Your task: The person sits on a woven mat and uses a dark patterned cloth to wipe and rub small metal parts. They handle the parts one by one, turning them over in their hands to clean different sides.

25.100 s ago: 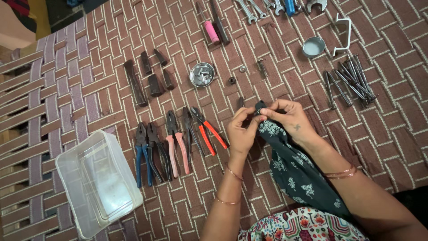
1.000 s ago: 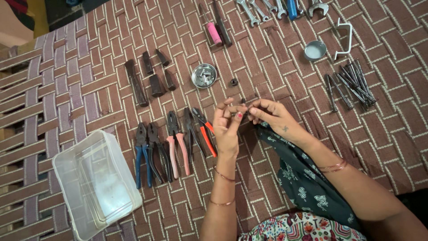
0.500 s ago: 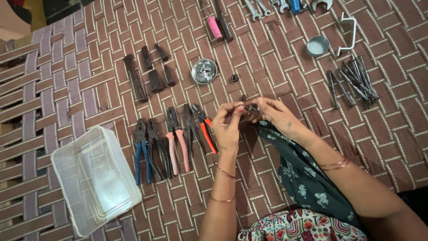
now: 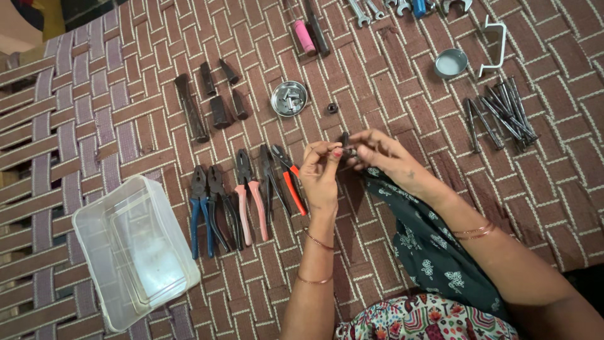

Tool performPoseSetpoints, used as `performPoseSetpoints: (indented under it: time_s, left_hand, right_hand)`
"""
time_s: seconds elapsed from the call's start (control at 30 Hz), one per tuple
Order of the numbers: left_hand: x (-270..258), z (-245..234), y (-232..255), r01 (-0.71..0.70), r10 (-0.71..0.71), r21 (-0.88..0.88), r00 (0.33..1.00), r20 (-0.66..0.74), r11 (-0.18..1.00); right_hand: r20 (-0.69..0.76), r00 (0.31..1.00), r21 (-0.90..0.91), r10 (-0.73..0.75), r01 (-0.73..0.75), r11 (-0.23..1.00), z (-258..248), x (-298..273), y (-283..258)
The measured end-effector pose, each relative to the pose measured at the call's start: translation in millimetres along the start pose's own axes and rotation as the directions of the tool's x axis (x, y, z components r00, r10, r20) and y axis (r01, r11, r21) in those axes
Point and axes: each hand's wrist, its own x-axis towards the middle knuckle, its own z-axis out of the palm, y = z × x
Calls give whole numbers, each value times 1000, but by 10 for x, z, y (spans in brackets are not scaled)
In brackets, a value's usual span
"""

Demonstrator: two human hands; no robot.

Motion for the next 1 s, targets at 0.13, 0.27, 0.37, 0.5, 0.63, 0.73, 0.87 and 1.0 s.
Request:
performPoseSetpoints:
  time_s: [0.13, 0.27, 0.37, 0.5, 0.63, 0.73, 0.87, 1.0]
  left_hand:
    - [-8, 12, 7, 16, -16, 12, 1000, -7, 1000]
    - [-13, 18, 2, -17, 17, 16, 1000, -1, 1000]
    - [-20, 18, 1, -35, 35, 34, 999, 5, 999]
    - [-12, 7, 18, -1, 1, 5, 1000, -3, 1000]
    - [-24, -13, -17, 174, -180, -137, 983, -28, 975]
    - [-9, -31, -70, 89, -92, -95, 995, -31, 991]
    - [-19, -42, -88, 92, -95, -120, 995, -19, 988]
    - [-13, -35, -72, 113, -120, -132, 992, -43, 985]
  right_hand:
    - [61, 997, -73, -50, 54, 996, 15, -8, 4]
    - [11, 1000, -22, 14, -13, 1000, 48, -27, -45]
    - [59, 994, -60, -91, 94, 994, 75, -16, -6]
    - [46, 999, 40, -8, 6, 999, 37, -61, 8]
    - [24, 1000, -26, 8, -8, 1000, 44, 13, 35]
    - [49, 993, -44, -107, 109, 993, 122, -21, -70]
    - [8, 999, -56, 33, -32, 998, 170, -26, -136]
    - [12, 1000, 4, -14, 14, 1000, 129, -58, -115]
